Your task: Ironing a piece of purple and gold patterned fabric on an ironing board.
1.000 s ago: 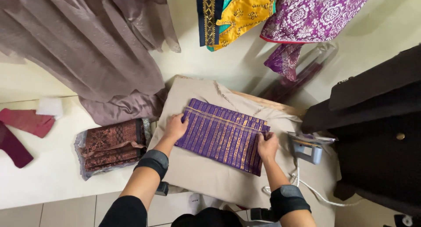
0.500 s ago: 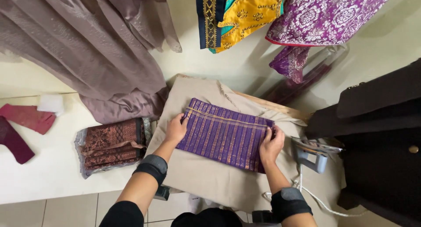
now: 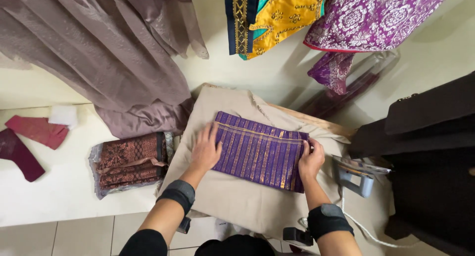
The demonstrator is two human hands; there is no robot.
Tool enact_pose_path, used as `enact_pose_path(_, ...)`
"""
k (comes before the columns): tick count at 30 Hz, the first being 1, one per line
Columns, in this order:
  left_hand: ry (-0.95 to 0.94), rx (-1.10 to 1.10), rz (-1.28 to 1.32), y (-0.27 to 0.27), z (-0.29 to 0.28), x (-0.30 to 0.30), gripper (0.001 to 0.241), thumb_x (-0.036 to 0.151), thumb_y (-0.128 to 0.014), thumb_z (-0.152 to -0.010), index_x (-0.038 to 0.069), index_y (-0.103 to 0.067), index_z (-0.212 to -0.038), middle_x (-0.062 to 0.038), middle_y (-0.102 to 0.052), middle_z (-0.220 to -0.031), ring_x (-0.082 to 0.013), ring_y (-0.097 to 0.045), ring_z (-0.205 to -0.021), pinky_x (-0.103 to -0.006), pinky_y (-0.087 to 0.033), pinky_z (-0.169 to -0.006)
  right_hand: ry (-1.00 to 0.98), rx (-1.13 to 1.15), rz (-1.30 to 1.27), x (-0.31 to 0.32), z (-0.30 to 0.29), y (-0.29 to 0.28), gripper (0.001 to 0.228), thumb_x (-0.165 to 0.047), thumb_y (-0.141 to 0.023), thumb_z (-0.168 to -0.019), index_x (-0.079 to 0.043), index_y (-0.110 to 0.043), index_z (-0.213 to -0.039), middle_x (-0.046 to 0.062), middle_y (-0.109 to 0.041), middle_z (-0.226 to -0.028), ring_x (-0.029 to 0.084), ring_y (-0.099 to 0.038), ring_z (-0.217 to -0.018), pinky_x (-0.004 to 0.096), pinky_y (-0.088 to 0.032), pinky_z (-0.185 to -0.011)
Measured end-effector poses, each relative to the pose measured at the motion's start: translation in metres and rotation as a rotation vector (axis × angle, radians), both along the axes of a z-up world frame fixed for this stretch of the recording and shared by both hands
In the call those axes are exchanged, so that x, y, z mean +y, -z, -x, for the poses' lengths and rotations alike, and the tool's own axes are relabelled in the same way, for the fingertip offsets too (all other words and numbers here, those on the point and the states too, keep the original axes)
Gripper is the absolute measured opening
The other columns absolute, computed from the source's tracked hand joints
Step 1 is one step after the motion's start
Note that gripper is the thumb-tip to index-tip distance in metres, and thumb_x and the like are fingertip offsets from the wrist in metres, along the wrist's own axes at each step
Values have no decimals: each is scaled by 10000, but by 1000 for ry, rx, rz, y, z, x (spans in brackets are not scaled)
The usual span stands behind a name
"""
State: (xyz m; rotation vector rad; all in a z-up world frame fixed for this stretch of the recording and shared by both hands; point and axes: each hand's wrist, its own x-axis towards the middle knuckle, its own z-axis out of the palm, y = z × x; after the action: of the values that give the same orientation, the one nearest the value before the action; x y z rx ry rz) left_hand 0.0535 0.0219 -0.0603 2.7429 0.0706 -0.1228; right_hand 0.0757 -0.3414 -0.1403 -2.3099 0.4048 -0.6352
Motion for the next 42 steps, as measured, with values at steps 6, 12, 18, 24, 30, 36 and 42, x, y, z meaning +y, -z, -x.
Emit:
enact_pose_path(6, 141, 121, -168, -19, 15, -9, 599, 363, -428, -1025, 184, -326, -1588, -110, -189, -1690, -347, -141, -1545, -578, -153, -1224, 105, 455, 170, 8, -1, -15, 632, -291, -731, -919, -206, -463, -1485, 126, -495, -1444, 410, -489, -1282, 627, -394, -1037)
enact_pose_path(12, 415, 146, -170, -20, 27, -33, 677, 493, -443, -986, 272, -267, -1602, -56, -147, -1698, -319, -116, -1555, -568, -132, -1229, -426, 742, 449, 56, 50, -47, 826, -680, -345, -991, -194, -171, -1635, 131, -81, -1724, 319, -38, -1581, 642, -67, -1219)
enact_pose_path(18, 391, 158, -158, -18, 38, -39, 671, 493, -420, -1002, 230, -270, -1601, -88, -169, -1692, -328, -110, -1556, -583, -117, -1228, -359, 594, 313, 33, 73, -47, 695, -502, -441, -1017, -126, -316, -1588, 179, -317, -1637, 348, -247, -1539, 625, -140, -1233)
enact_pose_path(24, 509, 155, -76, -35, 66, -64, 656, 458, -420, -1005, 229, -269, -1602, -88, -184, -1688, -331, -109, -1557, -587, -98, -1227, -95, -37, 225, -18, 124, 11, 206, -232, -711, -922, -165, -588, -1073, 0, -517, -974, 213, -550, -890, 370, -414, -853)
enact_pose_path(30, 575, 108, -58, -29, 81, -84, 664, 466, -428, -1008, 220, -263, -1603, -103, -182, -1683, -342, -104, -1555, -603, -119, -1220, 302, -302, -56, -58, 146, -3, 482, -160, -851, -875, -46, -445, -1110, 116, -417, -993, 312, -488, -917, 408, -381, -904)
enact_pose_path(36, 602, 113, -46, -27, 87, -107, 673, 458, -435, -1010, 222, -239, -1608, -115, -169, -1683, -349, -112, -1555, -608, -123, -1223, 310, -241, -213, -72, 138, -53, 732, -159, -888, -889, 67, -373, -1357, 291, -452, -1240, 461, -566, -1114, 544, -427, -1018)
enact_pose_path(42, 532, 149, -24, -24, 83, -119, 660, 469, -421, -1004, 224, -272, -1599, -116, -188, -1678, -346, -127, -1553, -605, -137, -1221, 320, -22, -285, -93, 125, -60, 561, -371, -733, -1015, 47, -529, -1330, 377, -607, -1205, 526, -569, -1205, 569, -445, -1044)
